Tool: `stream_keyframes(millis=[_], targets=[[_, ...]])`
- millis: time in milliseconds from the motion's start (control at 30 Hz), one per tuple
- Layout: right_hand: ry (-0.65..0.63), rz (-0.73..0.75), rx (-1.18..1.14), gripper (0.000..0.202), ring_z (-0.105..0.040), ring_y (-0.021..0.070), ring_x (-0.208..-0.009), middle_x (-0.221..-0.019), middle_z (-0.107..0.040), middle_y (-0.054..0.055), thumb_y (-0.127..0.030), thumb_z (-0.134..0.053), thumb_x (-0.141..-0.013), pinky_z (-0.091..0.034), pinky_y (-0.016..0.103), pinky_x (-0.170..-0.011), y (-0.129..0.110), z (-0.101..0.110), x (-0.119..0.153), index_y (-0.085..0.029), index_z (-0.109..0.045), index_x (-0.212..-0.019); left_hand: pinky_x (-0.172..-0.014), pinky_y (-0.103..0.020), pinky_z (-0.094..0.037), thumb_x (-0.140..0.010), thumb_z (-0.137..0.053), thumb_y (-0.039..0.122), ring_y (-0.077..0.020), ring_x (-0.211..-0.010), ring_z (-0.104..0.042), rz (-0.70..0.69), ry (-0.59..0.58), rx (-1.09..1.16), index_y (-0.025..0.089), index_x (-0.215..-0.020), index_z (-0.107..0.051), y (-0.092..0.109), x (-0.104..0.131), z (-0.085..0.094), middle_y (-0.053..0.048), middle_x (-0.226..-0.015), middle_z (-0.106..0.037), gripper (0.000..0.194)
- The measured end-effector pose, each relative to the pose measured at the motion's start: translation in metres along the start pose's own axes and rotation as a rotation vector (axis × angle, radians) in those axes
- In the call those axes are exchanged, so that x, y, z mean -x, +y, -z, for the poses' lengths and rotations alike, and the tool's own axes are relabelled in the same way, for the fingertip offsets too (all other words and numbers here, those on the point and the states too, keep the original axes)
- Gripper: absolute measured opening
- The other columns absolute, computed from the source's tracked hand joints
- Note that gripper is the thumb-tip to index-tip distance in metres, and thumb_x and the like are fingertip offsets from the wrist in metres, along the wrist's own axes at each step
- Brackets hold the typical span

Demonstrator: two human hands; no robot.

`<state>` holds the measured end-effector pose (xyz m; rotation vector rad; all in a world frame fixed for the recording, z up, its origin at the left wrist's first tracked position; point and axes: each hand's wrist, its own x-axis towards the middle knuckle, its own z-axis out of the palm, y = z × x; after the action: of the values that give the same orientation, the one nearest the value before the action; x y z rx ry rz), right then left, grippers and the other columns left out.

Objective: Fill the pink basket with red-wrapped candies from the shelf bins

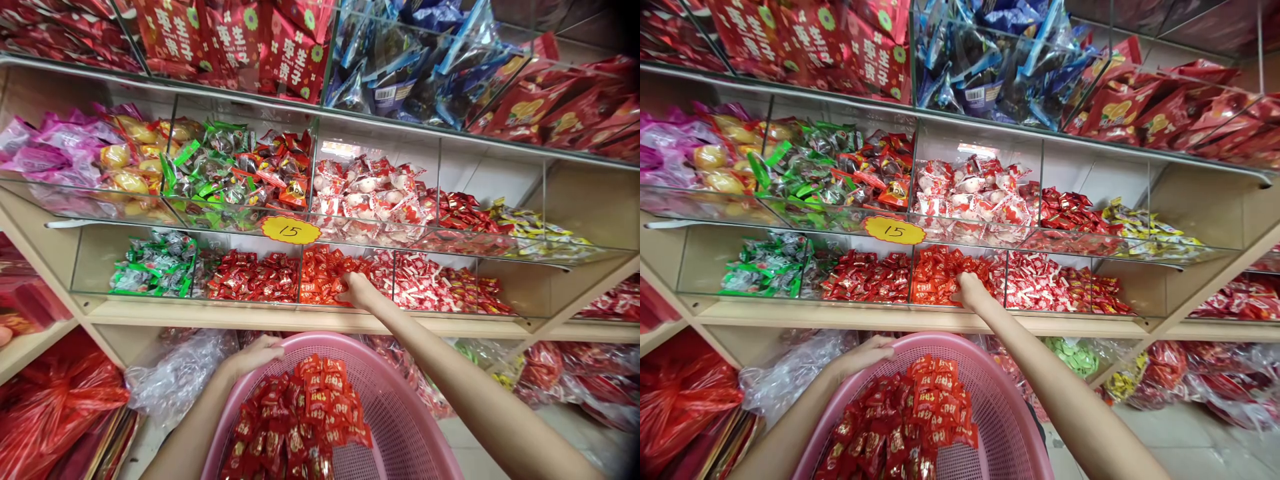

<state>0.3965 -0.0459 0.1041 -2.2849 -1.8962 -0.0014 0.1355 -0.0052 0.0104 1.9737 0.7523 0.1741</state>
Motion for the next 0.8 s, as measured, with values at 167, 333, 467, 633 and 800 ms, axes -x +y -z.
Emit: stream_keyframes(millis=[167, 333, 467, 633, 800], targets=[[-0.060, -0.072, -0.004, 0.019, -0.042, 0.0097, -0.054, -0.063, -0.049, 0.002, -0.031, -0.063, -0.061, -0.028, 0.021, -0.048, 0.001, -0.001, 0.003, -0.014, -0.056, -0.067, -0.066, -0.025, -0.034, -0.066, -0.044, 0.030, -0.0182, -0.074, -0.049, -0.001, -0.011, -0.002, 0.014, -0.071, -0.061, -0.002, -0.002, 0.000, 0.000, -0.072, -0.059, 0.024], [-0.082, -0.035, -0.015, 0.018, -0.041, 0.0101, -0.053, -0.056, -0.046, 0.000, -0.029, -0.064, -0.060, -0.028, 0.022, -0.048, 0.000, 0.004, 0.007, -0.015, -0.052, -0.056, -0.067, -0.026, -0.034, -0.065, -0.045, 0.032, -0.0194, -0.076, -0.049, 0.019, 0.009, -0.002, 0.014, -0.074, -0.062, -0.001, 0.000, 0.000, -0.001, -0.073, -0.059, 0.027], [-0.088, -0.029, -0.067, 0.024, -0.040, 0.0100, -0.051, -0.051, -0.044, -0.002, -0.037, -0.060, -0.064, -0.029, 0.021, -0.047, 0.008, 0.019, 0.008, -0.016, -0.052, -0.056, -0.068, -0.026, -0.034, -0.065, -0.045, 0.033, -0.0198, -0.077, -0.049, 0.018, 0.010, 0.001, 0.014, -0.073, -0.062, 0.000, 0.000, 0.000, -0.001, -0.074, -0.060, 0.026], [0.018, -0.120, -0.015, 0.026, -0.047, 0.0128, -0.060, -0.059, -0.051, 0.002, -0.039, -0.059, -0.064, -0.034, 0.022, -0.053, 0.011, 0.033, -0.006, -0.013, -0.057, -0.067, -0.069, -0.026, -0.034, -0.065, -0.045, 0.031, -0.0189, -0.077, -0.049, 0.006, 0.000, -0.005, 0.014, -0.075, -0.062, -0.001, -0.002, 0.000, 0.000, -0.077, -0.060, 0.026], [0.046, -0.138, -0.018, 0.028, -0.054, 0.0197, -0.076, -0.080, -0.058, 0.011, -0.028, -0.060, -0.062, -0.039, 0.027, -0.063, 0.001, 0.017, -0.024, -0.010, -0.058, -0.084, -0.066, -0.025, -0.034, -0.066, -0.044, 0.031, -0.0181, -0.073, -0.049, -0.012, -0.015, 0.004, 0.014, -0.073, -0.061, -0.001, -0.002, 0.000, 0.000, -0.072, -0.058, 0.026]])
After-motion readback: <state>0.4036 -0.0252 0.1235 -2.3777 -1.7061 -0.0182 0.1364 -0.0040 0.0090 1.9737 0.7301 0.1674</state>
